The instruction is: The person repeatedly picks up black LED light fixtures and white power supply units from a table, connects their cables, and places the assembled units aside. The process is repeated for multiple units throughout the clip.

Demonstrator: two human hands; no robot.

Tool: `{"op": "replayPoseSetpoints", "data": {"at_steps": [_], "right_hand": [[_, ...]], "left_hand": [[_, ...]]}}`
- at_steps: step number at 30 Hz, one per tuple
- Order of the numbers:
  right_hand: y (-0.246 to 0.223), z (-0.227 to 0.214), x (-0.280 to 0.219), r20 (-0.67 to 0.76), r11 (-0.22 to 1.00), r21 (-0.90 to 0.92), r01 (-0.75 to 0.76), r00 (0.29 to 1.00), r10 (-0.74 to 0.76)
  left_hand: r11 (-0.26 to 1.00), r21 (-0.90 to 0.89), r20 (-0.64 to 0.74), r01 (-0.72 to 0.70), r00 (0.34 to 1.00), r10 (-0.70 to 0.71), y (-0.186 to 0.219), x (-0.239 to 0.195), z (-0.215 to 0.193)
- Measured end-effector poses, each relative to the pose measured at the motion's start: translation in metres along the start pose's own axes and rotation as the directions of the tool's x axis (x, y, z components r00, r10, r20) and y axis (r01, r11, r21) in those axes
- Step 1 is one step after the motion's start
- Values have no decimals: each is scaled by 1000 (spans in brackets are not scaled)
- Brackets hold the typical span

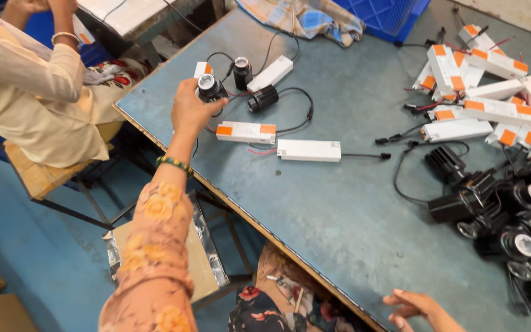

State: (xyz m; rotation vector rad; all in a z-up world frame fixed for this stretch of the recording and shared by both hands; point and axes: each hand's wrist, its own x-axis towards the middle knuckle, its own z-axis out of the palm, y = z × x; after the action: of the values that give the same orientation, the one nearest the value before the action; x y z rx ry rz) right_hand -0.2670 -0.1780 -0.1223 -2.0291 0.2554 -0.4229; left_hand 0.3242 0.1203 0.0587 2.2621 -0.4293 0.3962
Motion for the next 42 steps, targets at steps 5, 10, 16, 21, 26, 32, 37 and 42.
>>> {"op": "replayPoseSetpoints", "data": {"at_steps": [5, 10, 16, 21, 26, 32, 37, 42], "right_hand": [[80, 46, -23, -216, 970, 200, -141, 959, 184], [12, 56, -26, -353, 979, -10, -205, 917, 188], [-110, 36, 14, -251, 994, -43, -97, 964, 83], [-144, 33, 32, -252, 996, -77, -38, 967, 18], [-142, 35, 31, -255, 994, -111, -13, 967, -16], [-139, 36, 28, -265, 989, -133, 60, 960, -93], [-142, 35, 23, -256, 986, -149, 75, 960, -112], [-148, 27, 23, -266, 999, -13, 31, 963, -33]], "left_hand": [[964, 206, 128, 169, 972, -197, -26, 41, 46], [967, 249, 125, 48, 989, -81, -41, 37, 83], [912, 411, 230, 10, 966, -115, -32, 35, 68], [948, 106, -86, -299, 947, 309, 14, -7, 72], [748, -238, 270, -620, 697, 664, 88, -80, 119], [636, -233, 289, -736, 572, 768, 181, -154, 169], [647, -127, 410, -752, 555, 724, 210, -183, 188], [644, -396, 376, -655, 524, 764, 199, -227, 152]]}}
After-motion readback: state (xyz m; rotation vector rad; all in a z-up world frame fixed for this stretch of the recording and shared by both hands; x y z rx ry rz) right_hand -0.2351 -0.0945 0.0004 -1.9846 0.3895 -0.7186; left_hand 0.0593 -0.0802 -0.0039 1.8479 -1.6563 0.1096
